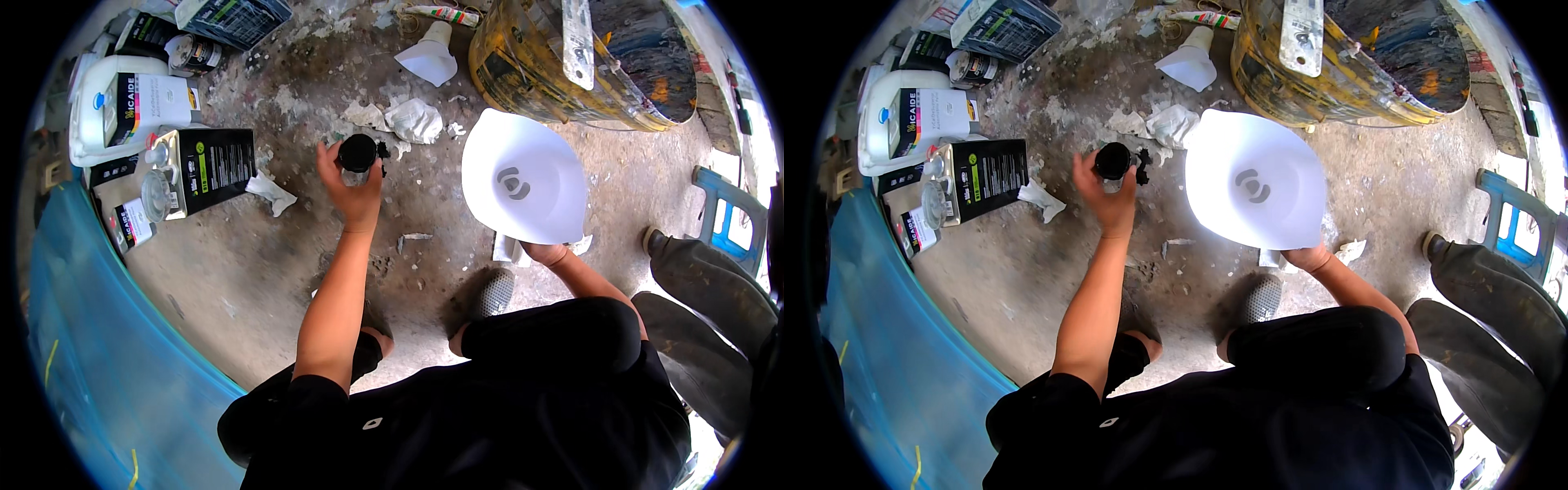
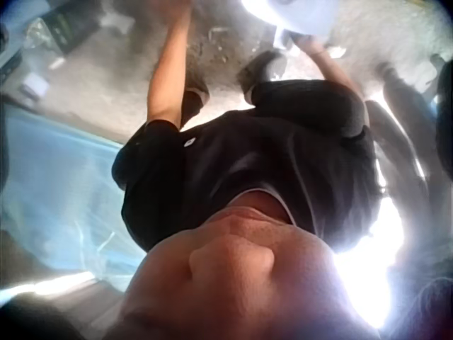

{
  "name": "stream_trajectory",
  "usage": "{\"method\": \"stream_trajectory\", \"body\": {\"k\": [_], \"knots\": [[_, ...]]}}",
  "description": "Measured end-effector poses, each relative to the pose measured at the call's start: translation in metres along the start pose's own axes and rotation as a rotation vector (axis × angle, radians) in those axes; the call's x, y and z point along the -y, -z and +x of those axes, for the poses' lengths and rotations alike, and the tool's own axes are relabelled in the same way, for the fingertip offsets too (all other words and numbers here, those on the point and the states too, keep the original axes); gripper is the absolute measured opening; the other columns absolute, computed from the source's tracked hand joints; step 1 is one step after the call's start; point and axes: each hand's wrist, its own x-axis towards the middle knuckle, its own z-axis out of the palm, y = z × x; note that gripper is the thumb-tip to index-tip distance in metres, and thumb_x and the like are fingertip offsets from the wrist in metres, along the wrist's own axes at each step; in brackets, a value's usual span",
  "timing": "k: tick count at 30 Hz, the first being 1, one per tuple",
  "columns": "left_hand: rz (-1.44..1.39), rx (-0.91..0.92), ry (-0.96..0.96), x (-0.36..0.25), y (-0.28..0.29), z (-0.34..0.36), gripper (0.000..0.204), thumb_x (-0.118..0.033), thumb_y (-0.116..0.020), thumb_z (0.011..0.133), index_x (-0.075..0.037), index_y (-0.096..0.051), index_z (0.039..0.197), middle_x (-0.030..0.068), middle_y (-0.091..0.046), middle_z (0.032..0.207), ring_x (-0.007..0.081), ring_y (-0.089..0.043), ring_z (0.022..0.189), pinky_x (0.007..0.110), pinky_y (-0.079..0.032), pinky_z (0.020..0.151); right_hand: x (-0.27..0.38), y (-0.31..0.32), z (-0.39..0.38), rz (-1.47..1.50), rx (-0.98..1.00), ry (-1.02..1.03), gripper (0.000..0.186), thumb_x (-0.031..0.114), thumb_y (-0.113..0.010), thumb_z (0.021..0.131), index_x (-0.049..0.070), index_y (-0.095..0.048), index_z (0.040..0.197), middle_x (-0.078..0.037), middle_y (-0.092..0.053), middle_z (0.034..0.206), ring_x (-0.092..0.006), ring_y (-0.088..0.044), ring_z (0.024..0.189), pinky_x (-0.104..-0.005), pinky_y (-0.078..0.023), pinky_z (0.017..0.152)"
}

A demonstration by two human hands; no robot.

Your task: The person retrieves a container of dark liquid from a shelf and pours it into a small metal cup. They then use a metal ruler to stir the liquid and wipe the ruler with a paper towel. The person pours the liquid into a white funnel and then pours it back into the original container, repeating the stirring process.

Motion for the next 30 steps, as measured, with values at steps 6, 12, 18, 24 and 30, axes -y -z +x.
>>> {"method": "stream_trajectory", "body": {"k": [6, 12, 18, 24, 30], "knots": [[-0.078, 0.088, -0.058, -0.080, 0.018, 0.040, 0.102, 0.011, -0.080, 0.079, -0.001, -0.019, 0.160, 0.0186, -0.052, 0.141, 0.0260, -0.058, 0.121, 0.038, -0.047, 0.107, 0.011, 0.002, 0.009, 0.105, -0.114, -0.029, 0.023, 0.004, -0.069, 0.082, 0.006, -0.074, 0.104, -0.015, -0.074, 0.098, -0.0339, -0.071, 0.089, -0.0415, -0.057, 0.079], [-0.106, 0.152, -0.092, -0.155, 0.034, 0.075, 0.104, 0.018, -0.077, 0.076, 0.000, -0.018, 0.160, 0.0215, -0.053, 0.141, 0.0275, -0.058, 0.122, 0.038, -0.049, 0.106, 0.031, 0.010, 0.016, 0.326, -0.137, -0.119, 0.019, -0.002, -0.068, 0.078, 0.004, -0.072, 0.095, -0.013, -0.072, 0.084, -0.0292, -0.070, 0.072, -0.0347, -0.055, 0.070], [-0.112, 0.236, -0.137, -0.211, 0.043, 0.089, 0.104, 0.018, -0.078, 0.075, 0.001, -0.021, 0.159, 0.0221, -0.053, 0.139, 0.0288, -0.059, 0.121, 0.040, -0.050, 0.106, 0.036, 0.020, 0.020, 0.361, -0.089, -0.134, 0.035, -0.005, -0.064, 0.077, 0.003, -0.068, 0.110, -0.015, -0.072, 0.087, -0.0312, -0.071, 0.076, -0.0351, -0.056, 0.074], [-0.109, 0.324, -0.113, -0.254, 0.047, 0.089, 0.103, 0.017, -0.078, 0.074, 0.002, -0.021, 0.159, 0.0231, -0.054, 0.138, 0.0296, -0.059, 0.122, 0.040, -0.051, 0.105, 0.043, 0.033, 0.024, 0.373, -0.020, -0.099, 0.060, -0.005, -0.063, 0.076, 0.005, -0.060, 0.135, -0.018, -0.072, 0.098, -0.0335, -0.072, 0.083, -0.0356, -0.056, 0.079], [-0.125, 0.411, -0.147, -0.282, 0.048, 0.087, 0.105, 0.015, -0.079, 0.074, 0.001, -0.021, 0.160, 0.0236, -0.054, 0.138, 0.0302, -0.059, 0.123, 0.040, -0.052, 0.104, 0.042, 0.030, 0.022, 0.409, -0.021, -0.088, 0.058, -0.004, -0.062, 0.077, 0.006, -0.060, 0.134, -0.018, -0.068, 0.090, -0.0350, -0.069, 0.078, -0.0379, -0.055, 0.074]]}}
